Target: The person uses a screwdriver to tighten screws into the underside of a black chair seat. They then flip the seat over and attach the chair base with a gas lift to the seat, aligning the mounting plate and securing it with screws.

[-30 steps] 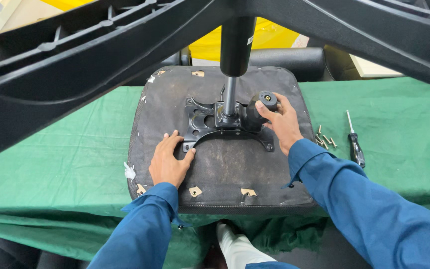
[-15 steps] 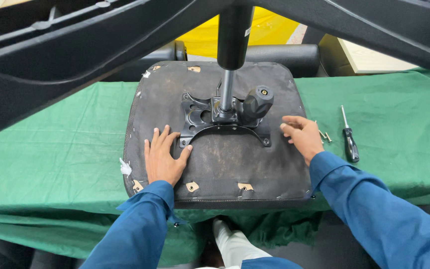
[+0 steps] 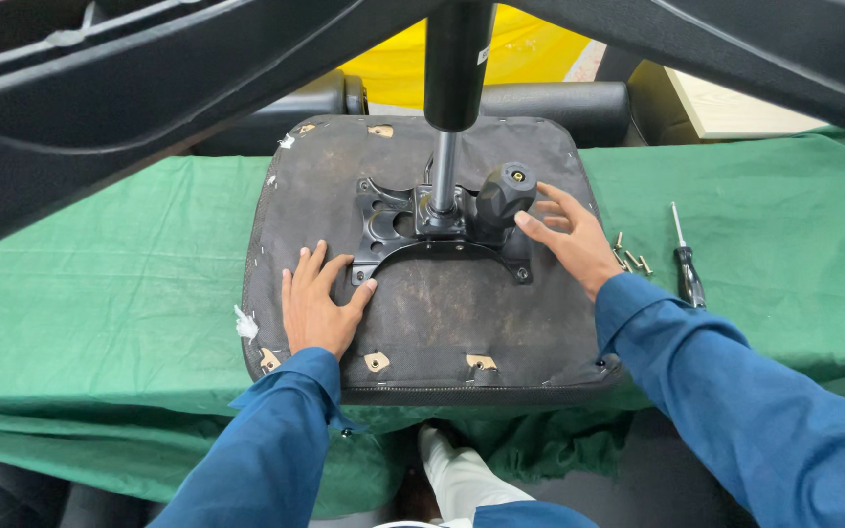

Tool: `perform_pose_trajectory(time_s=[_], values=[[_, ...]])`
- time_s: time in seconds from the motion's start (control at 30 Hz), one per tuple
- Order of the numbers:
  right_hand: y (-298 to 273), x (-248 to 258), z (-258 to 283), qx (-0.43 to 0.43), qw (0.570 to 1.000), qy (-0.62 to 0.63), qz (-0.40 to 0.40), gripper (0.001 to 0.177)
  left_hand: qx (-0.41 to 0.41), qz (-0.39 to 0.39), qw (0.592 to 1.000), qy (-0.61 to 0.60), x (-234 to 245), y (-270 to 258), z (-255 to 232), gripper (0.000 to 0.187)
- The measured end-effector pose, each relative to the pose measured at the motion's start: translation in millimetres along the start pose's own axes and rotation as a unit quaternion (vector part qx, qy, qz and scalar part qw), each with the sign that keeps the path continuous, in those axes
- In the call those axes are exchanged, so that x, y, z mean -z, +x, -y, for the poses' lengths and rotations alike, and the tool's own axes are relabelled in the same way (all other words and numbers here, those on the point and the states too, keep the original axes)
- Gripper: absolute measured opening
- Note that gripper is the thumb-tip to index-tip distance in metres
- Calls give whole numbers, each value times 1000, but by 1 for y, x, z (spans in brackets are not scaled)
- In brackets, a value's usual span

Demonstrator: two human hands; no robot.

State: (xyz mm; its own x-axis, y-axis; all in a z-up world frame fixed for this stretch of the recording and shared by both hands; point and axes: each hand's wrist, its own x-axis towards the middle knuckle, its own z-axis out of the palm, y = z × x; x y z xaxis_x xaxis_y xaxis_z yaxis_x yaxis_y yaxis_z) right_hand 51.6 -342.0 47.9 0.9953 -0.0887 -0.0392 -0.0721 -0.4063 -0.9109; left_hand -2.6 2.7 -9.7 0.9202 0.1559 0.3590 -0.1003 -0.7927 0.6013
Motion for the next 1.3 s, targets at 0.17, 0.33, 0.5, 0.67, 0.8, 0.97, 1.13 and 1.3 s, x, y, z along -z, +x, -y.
perform_pose_trajectory(time_s=[0.17,0.33,0.5,0.67,0.8,0.97,1.13,1.3], values=[[9,-15,12,-24,998,48,31,77,3,1,1000,-2,1,0,1,48],[8,-14,11,-28,997,69,32,72,8,3,1000,-2,1,1,1,49],[9,-14,11,-20,995,92,39,69,3,9,1000,3,2,2,1,48],[8,-12,12,-45,994,90,41,72,7,13,1000,3,2,2,0,48],[7,-3,5,-52,993,87,53,78,9,20,1000,3,3,2,-1,48],[3,20,-21,-74,994,75,-2,61,10,22,1000,7,4,2,-1,48],[-26,15,-55,54,995,-76,-35,56,7,22,1000,15,3,0,-1,48],[-53,-2,-63,174,950,-257,-35,62,-6,31,999,22,3,0,0,51]])
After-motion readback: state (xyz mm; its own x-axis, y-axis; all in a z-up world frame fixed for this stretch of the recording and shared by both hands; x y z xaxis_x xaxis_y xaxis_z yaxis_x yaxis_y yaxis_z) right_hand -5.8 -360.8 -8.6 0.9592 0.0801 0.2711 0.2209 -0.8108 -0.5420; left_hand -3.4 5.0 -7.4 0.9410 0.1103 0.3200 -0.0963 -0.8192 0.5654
